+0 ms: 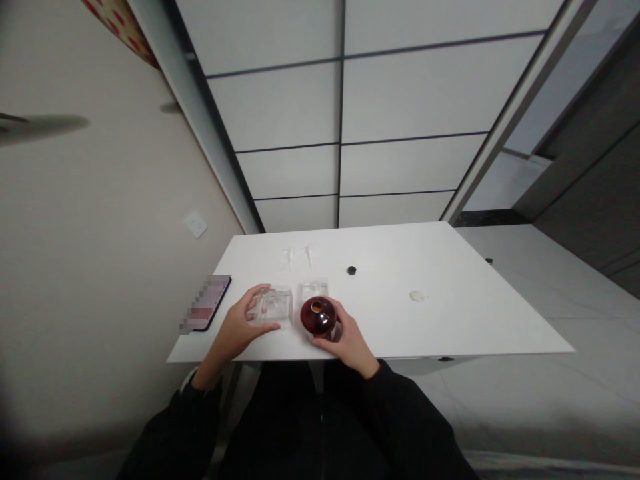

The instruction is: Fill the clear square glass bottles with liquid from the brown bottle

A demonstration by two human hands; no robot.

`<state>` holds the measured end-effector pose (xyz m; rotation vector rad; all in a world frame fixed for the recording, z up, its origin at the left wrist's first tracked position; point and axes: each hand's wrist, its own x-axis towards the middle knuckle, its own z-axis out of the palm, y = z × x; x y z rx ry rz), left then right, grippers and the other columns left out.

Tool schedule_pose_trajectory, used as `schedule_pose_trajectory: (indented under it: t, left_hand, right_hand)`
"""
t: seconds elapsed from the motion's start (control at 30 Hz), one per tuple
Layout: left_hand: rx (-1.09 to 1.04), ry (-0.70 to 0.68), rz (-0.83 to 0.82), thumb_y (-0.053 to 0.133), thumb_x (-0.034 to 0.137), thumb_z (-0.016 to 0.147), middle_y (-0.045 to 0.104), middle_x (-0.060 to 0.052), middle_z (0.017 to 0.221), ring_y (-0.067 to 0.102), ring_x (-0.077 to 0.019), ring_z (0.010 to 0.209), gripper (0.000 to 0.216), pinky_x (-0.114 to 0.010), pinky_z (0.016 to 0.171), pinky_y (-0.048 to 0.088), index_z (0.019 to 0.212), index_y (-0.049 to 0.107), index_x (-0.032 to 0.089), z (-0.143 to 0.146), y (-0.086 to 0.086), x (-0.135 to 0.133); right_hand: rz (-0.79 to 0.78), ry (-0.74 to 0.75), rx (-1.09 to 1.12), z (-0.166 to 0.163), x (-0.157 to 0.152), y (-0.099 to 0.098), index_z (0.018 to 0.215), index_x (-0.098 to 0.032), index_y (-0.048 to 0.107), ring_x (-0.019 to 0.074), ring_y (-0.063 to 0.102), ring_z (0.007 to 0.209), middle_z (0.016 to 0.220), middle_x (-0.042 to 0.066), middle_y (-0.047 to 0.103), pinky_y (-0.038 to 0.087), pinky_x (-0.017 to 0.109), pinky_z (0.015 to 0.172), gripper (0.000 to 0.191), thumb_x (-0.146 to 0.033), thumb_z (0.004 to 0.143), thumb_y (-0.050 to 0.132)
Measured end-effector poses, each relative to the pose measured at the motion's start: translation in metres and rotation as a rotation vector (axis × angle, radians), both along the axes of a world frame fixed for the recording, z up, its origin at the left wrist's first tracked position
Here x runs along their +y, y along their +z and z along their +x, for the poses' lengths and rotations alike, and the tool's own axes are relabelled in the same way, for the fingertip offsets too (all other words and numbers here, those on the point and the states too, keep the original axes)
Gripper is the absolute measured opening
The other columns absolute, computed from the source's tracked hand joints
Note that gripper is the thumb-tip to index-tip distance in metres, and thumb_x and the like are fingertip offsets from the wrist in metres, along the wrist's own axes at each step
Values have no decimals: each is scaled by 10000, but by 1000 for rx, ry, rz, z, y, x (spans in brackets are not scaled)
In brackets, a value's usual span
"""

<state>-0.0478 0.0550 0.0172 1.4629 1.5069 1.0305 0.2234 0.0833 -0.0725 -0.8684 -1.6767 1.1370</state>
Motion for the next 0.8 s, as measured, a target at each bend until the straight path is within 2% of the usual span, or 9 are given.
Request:
schedule_pose_trajectory:
  t: [0.17, 0.33, 0.53, 0.67, 0.8]
  left_hand:
    - [56, -54, 43, 961, 400, 652, 634, -170, 1487, 593, -380, 1427, 883, -545, 1081, 601, 1424, 576, 211, 2, 13, 4]
    - [178, -145, 100, 942, 456, 707, 604, -150, 1514, 595, -343, 1408, 855, -525, 1069, 616, 1448, 585, 221, 5, 31, 10]
    - [365, -247, 170, 909, 386, 790, 613, -106, 1509, 605, -304, 1385, 795, -502, 1070, 620, 1493, 558, 270, 3, 51, 15]
    - [446, -285, 193, 903, 343, 807, 607, -105, 1532, 609, -303, 1390, 839, -512, 1083, 612, 1541, 501, 285, 3, 56, 16]
    - [431, -267, 171, 932, 344, 769, 614, -117, 1525, 628, -304, 1383, 862, -500, 1088, 612, 1508, 497, 261, 4, 56, 15]
  right_hand:
    - [-42, 49, -32, -1, 1, 2, 1532, -220, 468, 369, 561, 1457, 1545, 180, 593, 390, 568, 1265, 889, -532, 811, 884]
    - [-56, 87, -83, -6, -1, 8, 1561, -217, 449, 360, 570, 1449, 1547, 178, 589, 411, 557, 1254, 883, -461, 830, 880]
    - [-30, 87, -106, -5, -1, 4, 1595, -246, 451, 372, 534, 1500, 1588, 162, 580, 379, 587, 1279, 889, -473, 845, 870]
    - [-3, 89, -138, -3, -1, -2, 1691, -281, 305, 368, 378, 1612, 1722, 152, 421, 282, 609, 1328, 1005, -479, 870, 850]
    - [-6, 91, -149, -3, -2, -5, 1734, -298, 158, 352, 331, 1634, 1776, 143, 312, 287, 588, 1332, 1092, -489, 893, 829]
